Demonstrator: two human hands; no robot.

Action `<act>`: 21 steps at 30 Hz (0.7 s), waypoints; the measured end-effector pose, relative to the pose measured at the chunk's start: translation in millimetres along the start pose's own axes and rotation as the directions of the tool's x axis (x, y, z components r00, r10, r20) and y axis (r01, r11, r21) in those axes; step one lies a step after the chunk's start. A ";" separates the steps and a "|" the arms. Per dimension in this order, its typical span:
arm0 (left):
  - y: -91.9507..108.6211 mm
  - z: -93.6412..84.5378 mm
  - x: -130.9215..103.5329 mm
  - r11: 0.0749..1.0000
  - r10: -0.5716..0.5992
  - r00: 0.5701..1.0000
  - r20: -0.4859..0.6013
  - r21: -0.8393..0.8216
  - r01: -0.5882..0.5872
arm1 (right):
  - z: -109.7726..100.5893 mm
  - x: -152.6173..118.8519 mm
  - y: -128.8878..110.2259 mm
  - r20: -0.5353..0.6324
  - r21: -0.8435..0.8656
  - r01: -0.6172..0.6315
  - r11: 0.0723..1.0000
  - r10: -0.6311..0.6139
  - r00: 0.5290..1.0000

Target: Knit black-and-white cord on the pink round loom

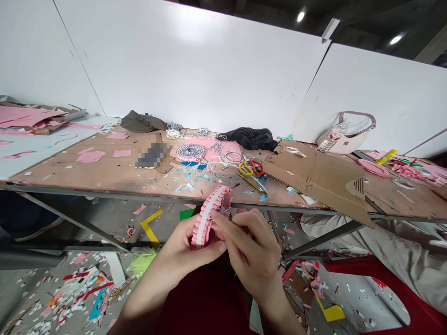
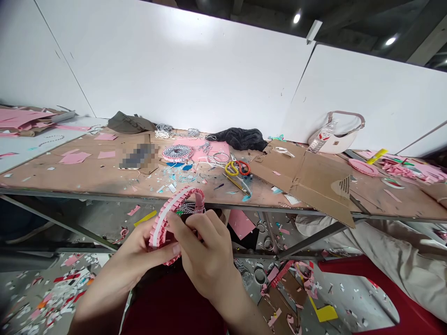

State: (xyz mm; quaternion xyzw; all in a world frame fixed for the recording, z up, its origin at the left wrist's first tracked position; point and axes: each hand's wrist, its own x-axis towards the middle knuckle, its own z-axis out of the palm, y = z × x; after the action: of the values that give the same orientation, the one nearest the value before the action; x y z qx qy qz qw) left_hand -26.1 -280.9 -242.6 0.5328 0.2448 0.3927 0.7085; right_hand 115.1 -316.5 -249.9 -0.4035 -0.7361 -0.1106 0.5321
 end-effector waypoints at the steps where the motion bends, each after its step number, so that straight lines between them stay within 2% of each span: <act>1: 0.2 0.6 0.3 1.000 -0.002 1.000 0.000 -0.015 0.002 | 0.4 -0.6 0.9 0.006 -0.006 0.011 1.000 -0.011 1.000; 5: -0.7 -0.3 -0.4 1.000 -0.017 1.000 -0.003 -0.018 0.017 | 1.7 -2.2 2.0 -0.011 0.017 0.005 1.000 -0.005 1.000; 12: -7.0 -4.9 -3.1 0.991 -0.006 0.999 -0.047 0.137 0.012 | 0.5 -2.8 3.4 -0.022 0.079 -0.024 0.997 0.025 0.999; 17: -7.0 -4.5 -0.8 0.991 0.014 1.000 0.017 0.136 -0.016 | 2.2 -2.3 2.7 -0.040 0.141 -0.075 0.987 0.081 0.996; 21: -5.9 -6.9 1.0 0.975 0.058 0.997 0.048 0.213 -0.067 | 2.4 0.7 1.7 -0.045 0.271 -0.162 0.949 0.180 0.983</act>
State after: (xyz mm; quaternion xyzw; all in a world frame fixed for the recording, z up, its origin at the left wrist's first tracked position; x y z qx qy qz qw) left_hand -29.1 -276.9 -250.3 0.6214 0.2542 0.3751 0.6392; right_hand 114.6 -313.7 -250.7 -0.3867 -0.6876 0.0218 0.6142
